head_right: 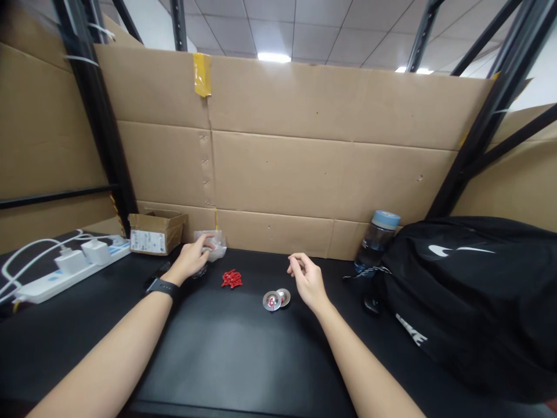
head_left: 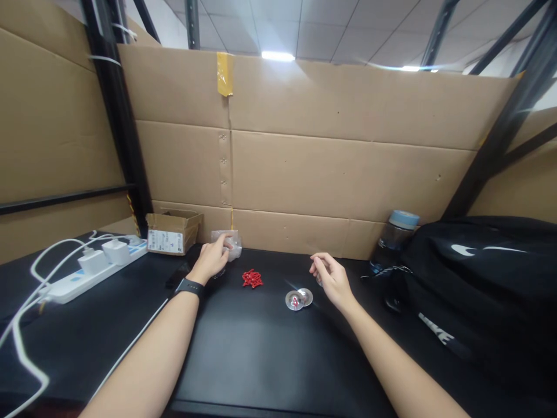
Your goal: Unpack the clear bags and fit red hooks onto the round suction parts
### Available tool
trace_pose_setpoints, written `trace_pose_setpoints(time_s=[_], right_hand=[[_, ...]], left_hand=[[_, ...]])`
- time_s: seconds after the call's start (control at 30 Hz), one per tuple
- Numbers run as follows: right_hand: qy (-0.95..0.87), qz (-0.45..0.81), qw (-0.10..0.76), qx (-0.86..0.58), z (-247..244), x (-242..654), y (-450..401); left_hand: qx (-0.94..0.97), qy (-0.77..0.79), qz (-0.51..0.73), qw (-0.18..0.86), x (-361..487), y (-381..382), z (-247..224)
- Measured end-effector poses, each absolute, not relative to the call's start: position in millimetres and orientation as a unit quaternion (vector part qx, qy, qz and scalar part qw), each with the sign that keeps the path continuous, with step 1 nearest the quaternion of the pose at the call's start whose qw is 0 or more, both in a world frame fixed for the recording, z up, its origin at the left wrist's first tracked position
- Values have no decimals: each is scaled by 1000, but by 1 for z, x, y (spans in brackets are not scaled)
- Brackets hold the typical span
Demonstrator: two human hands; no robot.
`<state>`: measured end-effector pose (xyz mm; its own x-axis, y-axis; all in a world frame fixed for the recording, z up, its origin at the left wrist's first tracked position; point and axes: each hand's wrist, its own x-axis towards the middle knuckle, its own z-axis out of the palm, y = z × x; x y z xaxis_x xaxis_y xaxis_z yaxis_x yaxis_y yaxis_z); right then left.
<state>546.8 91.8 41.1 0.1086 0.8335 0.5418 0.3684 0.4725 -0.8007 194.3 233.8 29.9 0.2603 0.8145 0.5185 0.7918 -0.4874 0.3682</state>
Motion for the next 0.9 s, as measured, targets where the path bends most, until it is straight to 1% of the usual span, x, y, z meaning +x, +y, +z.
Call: trace_pose_setpoints(time_s=[0.1,0.2,0.27,0.4,0.43,0.5,0.6,0.7,0.83,0.9], right_hand=[[-643,197,564,-479,41,545,91],[-668,179,524,-497,44,545,88],[-722,157,452,-499,48,547,84],[-856,123,251,-434,53,548,74],[-871,122,220,-423,53,547,73],[-879,126,183,-421,51,546,72],[-874,132,164,-439,46,541,74],[-860,132,174,-462,42,537,75],[-850,82,218,-473,41,532,75],[-838,62,264,-474,41,529,76]], left_hand=[[795,476,372,52,197,235,28],[754,454,460,116,198,239,24],[721,447,508,149,197,242,22],[708,432,536,157,197,242,24],[710,432,536,148,198,240,26],[720,433,528,124,200,235,31],[739,426,514,90,204,227,38],[750,425,502,74,208,223,43],[759,419,494,65,218,212,52],[779,397,481,64,232,200,56]])
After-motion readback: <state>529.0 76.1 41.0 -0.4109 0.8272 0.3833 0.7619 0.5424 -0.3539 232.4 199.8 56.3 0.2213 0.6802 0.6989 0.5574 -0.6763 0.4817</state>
